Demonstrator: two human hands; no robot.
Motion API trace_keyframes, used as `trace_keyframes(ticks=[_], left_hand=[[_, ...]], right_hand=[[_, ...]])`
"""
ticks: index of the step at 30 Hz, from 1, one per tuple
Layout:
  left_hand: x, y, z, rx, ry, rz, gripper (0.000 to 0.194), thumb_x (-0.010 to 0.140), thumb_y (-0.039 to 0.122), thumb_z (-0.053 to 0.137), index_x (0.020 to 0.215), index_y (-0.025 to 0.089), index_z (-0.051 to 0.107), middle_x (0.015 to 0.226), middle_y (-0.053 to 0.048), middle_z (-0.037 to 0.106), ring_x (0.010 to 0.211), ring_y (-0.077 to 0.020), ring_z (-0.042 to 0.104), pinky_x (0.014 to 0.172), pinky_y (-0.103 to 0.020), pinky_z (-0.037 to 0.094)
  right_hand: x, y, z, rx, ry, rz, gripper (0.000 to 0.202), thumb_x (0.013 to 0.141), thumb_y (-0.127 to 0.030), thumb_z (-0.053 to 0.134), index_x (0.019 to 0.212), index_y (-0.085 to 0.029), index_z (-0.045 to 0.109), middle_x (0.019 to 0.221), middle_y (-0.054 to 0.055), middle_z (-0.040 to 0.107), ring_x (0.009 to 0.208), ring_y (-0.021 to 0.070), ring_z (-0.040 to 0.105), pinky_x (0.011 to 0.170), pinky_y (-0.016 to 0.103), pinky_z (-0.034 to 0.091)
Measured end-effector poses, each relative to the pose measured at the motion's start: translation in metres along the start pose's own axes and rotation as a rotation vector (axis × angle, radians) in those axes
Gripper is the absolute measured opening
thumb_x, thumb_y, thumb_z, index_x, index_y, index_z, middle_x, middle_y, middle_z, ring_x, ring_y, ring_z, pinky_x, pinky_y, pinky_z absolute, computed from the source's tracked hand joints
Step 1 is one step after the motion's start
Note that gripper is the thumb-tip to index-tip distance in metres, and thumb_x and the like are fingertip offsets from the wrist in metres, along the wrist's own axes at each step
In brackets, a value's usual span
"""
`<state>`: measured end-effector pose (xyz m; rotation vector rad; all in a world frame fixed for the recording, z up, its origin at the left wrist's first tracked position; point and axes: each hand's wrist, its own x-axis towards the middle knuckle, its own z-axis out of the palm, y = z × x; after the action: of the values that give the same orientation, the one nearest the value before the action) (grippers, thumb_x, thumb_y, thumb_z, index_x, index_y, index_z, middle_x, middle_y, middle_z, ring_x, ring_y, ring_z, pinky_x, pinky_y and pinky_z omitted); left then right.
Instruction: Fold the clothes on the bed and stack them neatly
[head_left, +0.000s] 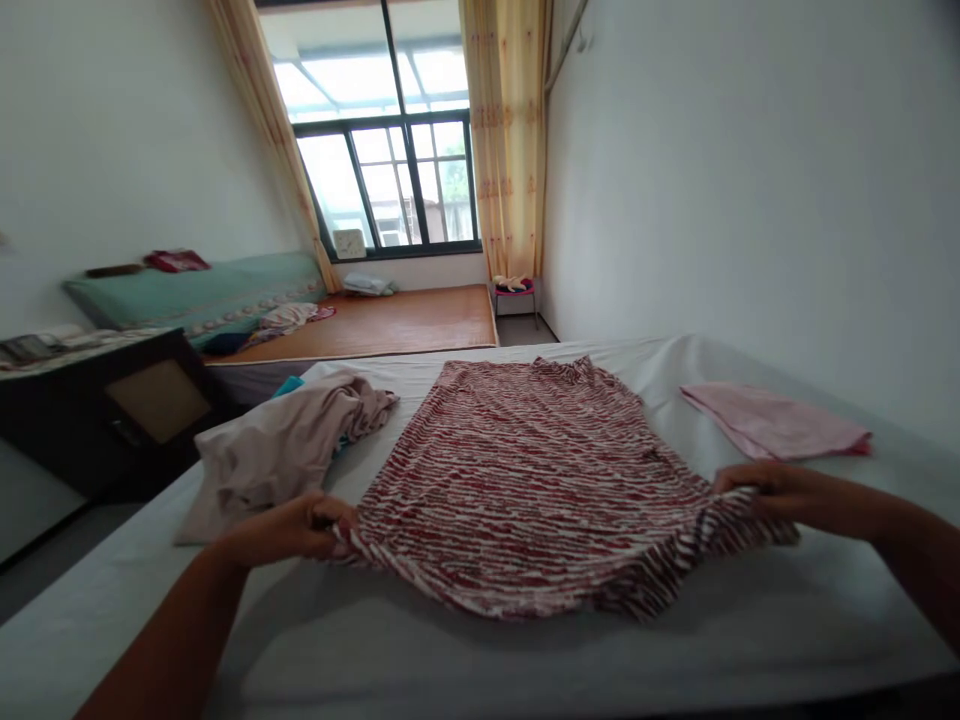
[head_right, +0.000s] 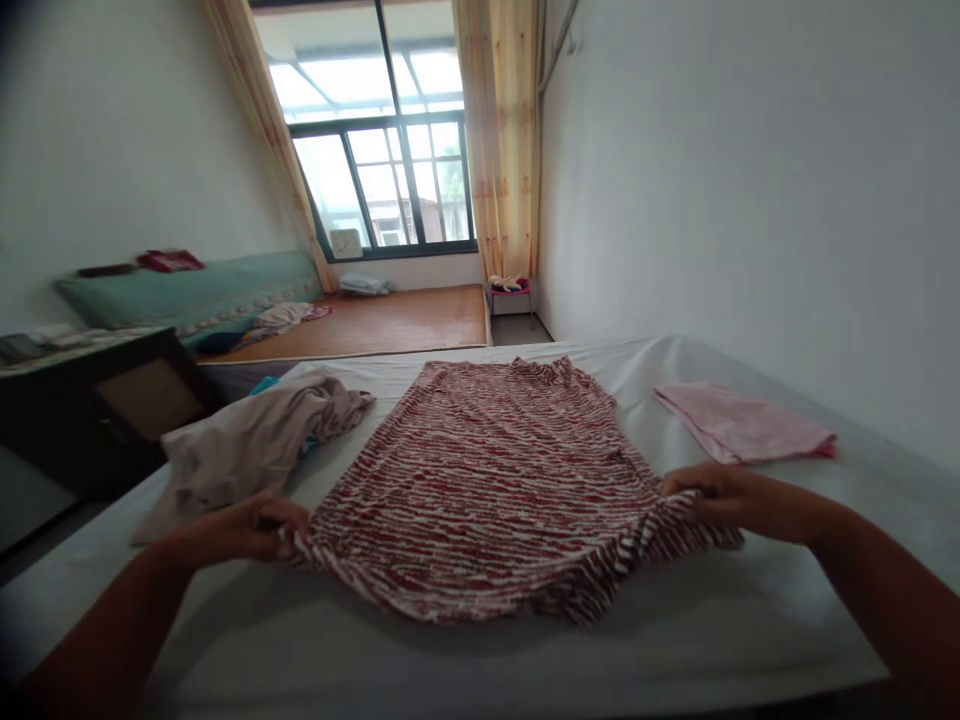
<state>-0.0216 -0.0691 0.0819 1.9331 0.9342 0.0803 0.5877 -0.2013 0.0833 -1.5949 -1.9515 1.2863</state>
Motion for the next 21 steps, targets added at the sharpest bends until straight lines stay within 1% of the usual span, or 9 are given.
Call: trace_keyframes(ticks=[4,6,9,11,13,15,17,19,21], left_hand=[[0.048,0.014,-0.025,-0.177,0.322,-0.011,0.04,0.069,0.053,0.072,0.083,0.016,0.07,0.073,-0.004,0.068,0.067,-0.0188,0.062,0.062,-0.028,0.051],[0.078,0.018,-0.036,-0.251,0.498,0.033,0.049,0.066,0.055,0.073,0.095,0.015,0.07,0.088,-0.009,0.071,0.082,-0.0236,0.066,0.072,-0.032,0.053],[0.113,0.014,-0.047,-0.212,0.789,0.05,0.068,0.063,0.059,0.073,0.114,0.014,0.065,0.11,-0.014,0.068,0.099,-0.0274,0.064,0.085,-0.036,0.051],[0.122,0.007,-0.049,-0.144,0.907,0.059,0.073,0.065,0.061,0.069,0.118,0.012,0.062,0.119,-0.017,0.065,0.104,-0.0291,0.062,0.09,-0.039,0.049],[0.118,-0.002,-0.047,-0.063,0.817,0.081,0.066,0.069,0.06,0.066,0.114,0.012,0.065,0.118,-0.017,0.066,0.105,-0.0297,0.062,0.093,-0.041,0.047],[0.105,-0.011,-0.04,0.048,0.552,0.119,0.052,0.071,0.053,0.067,0.107,0.016,0.069,0.114,-0.013,0.068,0.106,-0.0285,0.062,0.097,-0.04,0.046],[0.089,-0.018,-0.031,0.174,0.286,0.174,0.041,0.071,0.041,0.07,0.106,0.02,0.071,0.117,-0.01,0.067,0.11,-0.0273,0.06,0.101,-0.038,0.043],[0.081,-0.024,-0.023,0.293,0.179,0.223,0.04,0.07,0.028,0.069,0.11,0.022,0.07,0.122,-0.008,0.065,0.116,-0.0262,0.057,0.105,-0.037,0.039],[0.082,-0.028,-0.015,0.398,0.238,0.218,0.045,0.069,0.018,0.063,0.113,0.022,0.069,0.122,-0.008,0.064,0.116,-0.0255,0.056,0.106,-0.036,0.038]], right_hand=[[0.041,-0.003,-0.027,0.046,0.141,-0.021,0.043,0.083,-0.056,0.057,0.102,-0.019,0.069,0.099,0.01,0.071,0.098,0.0303,0.063,0.085,0.038,0.05],[0.068,0.004,-0.039,0.011,0.333,-0.035,0.048,0.08,-0.057,0.058,0.108,-0.019,0.067,0.102,0.011,0.071,0.1,0.0302,0.063,0.086,0.039,0.05],[0.097,0.015,-0.046,-0.237,0.731,-0.015,0.057,0.074,-0.058,0.061,0.112,-0.015,0.064,0.103,0.015,0.07,0.096,0.0315,0.065,0.084,0.044,0.051],[0.1,0.018,-0.038,-0.403,0.851,-0.028,0.054,0.077,-0.055,0.058,0.112,-0.015,0.064,0.104,0.016,0.07,0.093,0.0306,0.065,0.083,0.046,0.051],[0.09,0.019,-0.021,-0.464,0.717,-0.096,0.045,0.082,-0.052,0.054,0.109,-0.018,0.066,0.106,0.013,0.07,0.094,0.0276,0.066,0.085,0.043,0.051],[0.073,0.021,0.001,-0.477,0.462,-0.178,0.04,0.084,-0.048,0.056,0.111,-0.022,0.066,0.113,0.01,0.069,0.099,0.0253,0.065,0.089,0.04,0.051],[0.059,0.028,0.019,-0.525,0.31,-0.243,0.041,0.081,-0.044,0.062,0.118,-0.025,0.065,0.121,0.008,0.066,0.11,0.0262,0.06,0.096,0.042,0.047],[0.054,0.039,0.03,-0.596,0.316,-0.267,0.045,0.08,-0.036,0.063,0.123,-0.026,0.063,0.126,0.007,0.064,0.119,0.028,0.055,0.101,0.046,0.043],[0.058,0.05,0.031,-0.655,0.394,-0.267,0.043,0.078,-0.025,0.059,0.121,-0.027,0.065,0.126,0.006,0.064,0.12,0.0283,0.054,0.1,0.047,0.043]])
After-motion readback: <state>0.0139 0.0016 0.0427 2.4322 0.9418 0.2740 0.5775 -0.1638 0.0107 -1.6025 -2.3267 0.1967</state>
